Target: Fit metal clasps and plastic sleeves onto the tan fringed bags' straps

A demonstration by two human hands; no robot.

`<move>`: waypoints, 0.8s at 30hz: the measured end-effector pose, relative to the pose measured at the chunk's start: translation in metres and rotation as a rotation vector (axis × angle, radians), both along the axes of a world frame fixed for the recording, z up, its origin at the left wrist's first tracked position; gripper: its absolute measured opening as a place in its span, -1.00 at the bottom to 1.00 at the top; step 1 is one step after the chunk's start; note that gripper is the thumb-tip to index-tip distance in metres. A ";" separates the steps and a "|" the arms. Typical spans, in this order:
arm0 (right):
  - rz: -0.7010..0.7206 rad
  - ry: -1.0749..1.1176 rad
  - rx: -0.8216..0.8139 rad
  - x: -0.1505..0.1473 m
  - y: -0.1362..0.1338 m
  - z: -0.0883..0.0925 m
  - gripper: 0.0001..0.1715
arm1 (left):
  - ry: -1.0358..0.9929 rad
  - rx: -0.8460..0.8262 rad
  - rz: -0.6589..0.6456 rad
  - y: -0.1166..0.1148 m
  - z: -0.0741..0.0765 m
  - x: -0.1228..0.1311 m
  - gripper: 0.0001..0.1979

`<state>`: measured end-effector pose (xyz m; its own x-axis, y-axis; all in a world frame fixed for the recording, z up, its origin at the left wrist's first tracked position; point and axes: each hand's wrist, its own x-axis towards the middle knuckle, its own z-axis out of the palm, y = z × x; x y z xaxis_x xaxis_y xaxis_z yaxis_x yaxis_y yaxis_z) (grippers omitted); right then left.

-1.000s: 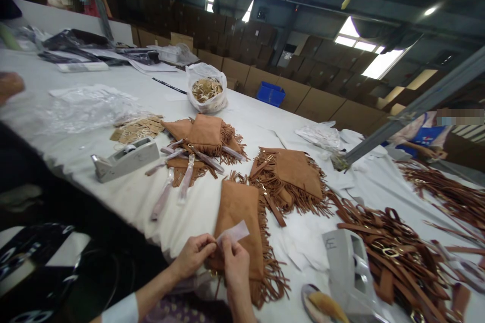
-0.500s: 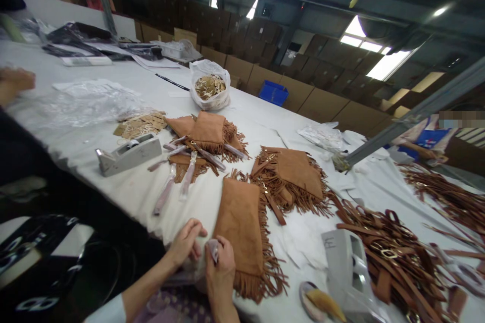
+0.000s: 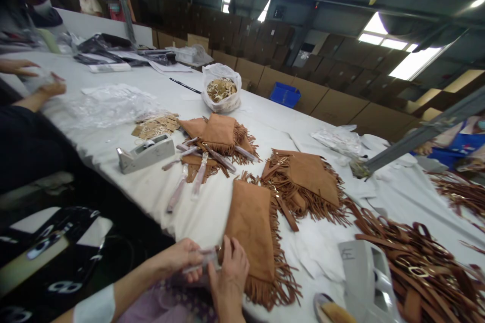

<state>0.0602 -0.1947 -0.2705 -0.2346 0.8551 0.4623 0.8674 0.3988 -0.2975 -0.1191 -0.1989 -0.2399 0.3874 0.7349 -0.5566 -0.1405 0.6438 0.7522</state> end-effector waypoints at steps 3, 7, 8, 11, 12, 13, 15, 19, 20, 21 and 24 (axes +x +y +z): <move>0.034 -0.021 -0.059 0.021 0.001 -0.006 -0.33 | 0.032 0.075 0.054 -0.004 -0.004 0.002 -0.68; 0.299 -0.025 -0.074 0.050 0.007 -0.019 -0.45 | -0.004 0.163 0.060 -0.017 -0.010 0.000 -0.70; 0.333 -0.024 -0.078 0.054 0.006 -0.020 -0.44 | 0.005 0.167 0.056 -0.022 -0.012 0.000 -0.69; 0.314 -0.029 -0.114 0.050 -0.005 -0.011 -0.36 | 0.031 0.125 0.045 -0.036 -0.019 0.005 -0.62; 0.283 -0.029 -0.132 0.045 -0.009 -0.006 -0.33 | 0.026 0.107 0.046 -0.039 -0.021 0.007 -0.59; 0.258 -0.026 -0.151 0.040 -0.013 -0.001 -0.32 | 0.011 0.089 0.051 -0.042 -0.022 0.009 -0.54; 0.240 -0.011 -0.195 0.031 -0.019 0.009 -0.32 | -0.044 0.066 0.075 -0.044 -0.022 0.011 -0.44; 0.267 0.068 -0.271 0.027 -0.021 0.018 -0.38 | -0.092 0.023 0.076 -0.040 -0.023 0.011 -0.39; 0.271 0.093 -0.282 0.028 -0.022 0.019 -0.40 | -0.084 0.018 0.067 -0.039 -0.023 0.012 -0.40; 0.272 0.119 -0.289 0.029 -0.022 0.019 -0.42 | -0.074 0.017 0.054 -0.037 -0.023 0.013 -0.41; 0.269 0.194 -0.309 0.032 -0.023 0.018 -0.43 | -0.035 0.040 0.013 -0.034 -0.022 0.018 -0.41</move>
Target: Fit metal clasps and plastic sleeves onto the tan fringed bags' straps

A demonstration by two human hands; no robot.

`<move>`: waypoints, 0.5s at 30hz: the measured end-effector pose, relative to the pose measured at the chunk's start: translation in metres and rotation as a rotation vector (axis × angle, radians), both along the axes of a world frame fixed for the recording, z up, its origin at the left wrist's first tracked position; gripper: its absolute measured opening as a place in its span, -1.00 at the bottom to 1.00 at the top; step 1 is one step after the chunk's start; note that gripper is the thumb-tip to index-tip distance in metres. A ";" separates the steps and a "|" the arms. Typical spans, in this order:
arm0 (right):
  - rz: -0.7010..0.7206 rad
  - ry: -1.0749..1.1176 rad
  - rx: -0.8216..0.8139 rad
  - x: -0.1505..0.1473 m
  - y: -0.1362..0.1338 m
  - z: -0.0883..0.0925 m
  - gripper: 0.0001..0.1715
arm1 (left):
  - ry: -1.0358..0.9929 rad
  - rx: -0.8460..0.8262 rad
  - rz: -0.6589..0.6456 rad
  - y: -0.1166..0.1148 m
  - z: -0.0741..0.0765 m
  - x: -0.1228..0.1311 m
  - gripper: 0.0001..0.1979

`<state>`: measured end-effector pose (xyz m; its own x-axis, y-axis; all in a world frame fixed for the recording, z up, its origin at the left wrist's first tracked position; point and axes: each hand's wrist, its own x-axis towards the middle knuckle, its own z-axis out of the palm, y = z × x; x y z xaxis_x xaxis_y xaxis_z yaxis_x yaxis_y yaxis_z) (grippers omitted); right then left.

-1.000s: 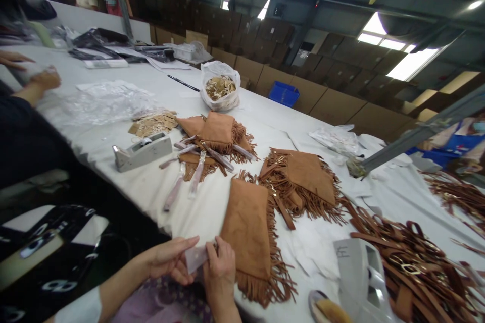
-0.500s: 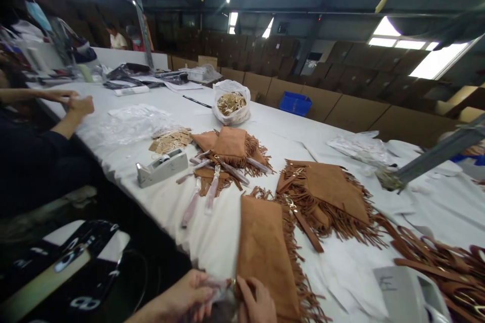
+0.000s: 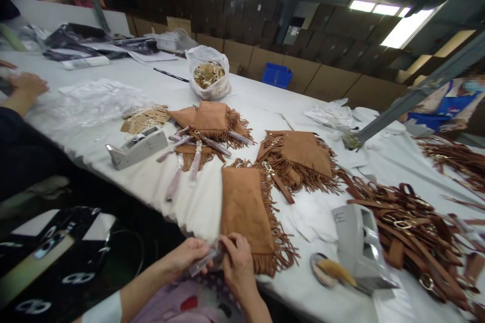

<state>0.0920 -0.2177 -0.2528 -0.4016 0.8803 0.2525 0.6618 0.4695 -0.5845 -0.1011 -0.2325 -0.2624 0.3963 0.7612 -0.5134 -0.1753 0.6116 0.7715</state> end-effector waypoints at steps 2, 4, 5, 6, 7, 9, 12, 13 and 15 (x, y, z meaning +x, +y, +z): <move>-0.004 0.043 -0.019 0.000 0.000 -0.001 -0.40 | 0.049 0.016 -0.013 0.002 0.002 0.004 -0.38; 0.000 0.083 -0.033 0.001 0.000 -0.003 -0.37 | 0.107 0.027 -0.001 0.005 0.006 0.008 -0.36; 0.005 0.102 -0.038 0.002 0.000 -0.003 -0.36 | 0.132 0.036 0.003 0.006 0.008 0.010 -0.35; 0.009 0.120 -0.042 0.004 0.000 -0.004 -0.36 | 0.153 0.045 0.005 0.008 0.010 0.010 -0.36; 0.012 0.136 -0.049 0.006 0.001 -0.004 -0.36 | 0.169 0.054 0.007 0.009 0.012 0.010 -0.37; 0.009 0.154 -0.065 0.013 0.000 -0.004 -0.37 | 0.191 0.061 0.005 0.011 0.014 0.008 -0.44; -0.006 0.159 -0.097 0.024 -0.001 0.000 -0.39 | 0.170 0.055 -0.003 0.011 0.013 0.004 -0.54; -0.006 0.161 -0.107 0.027 -0.001 0.001 -0.40 | 0.151 0.053 -0.004 0.010 0.012 0.004 -0.56; 0.010 0.166 -0.124 0.031 -0.002 0.004 -0.42 | 0.107 0.049 0.004 0.007 0.008 0.004 -0.58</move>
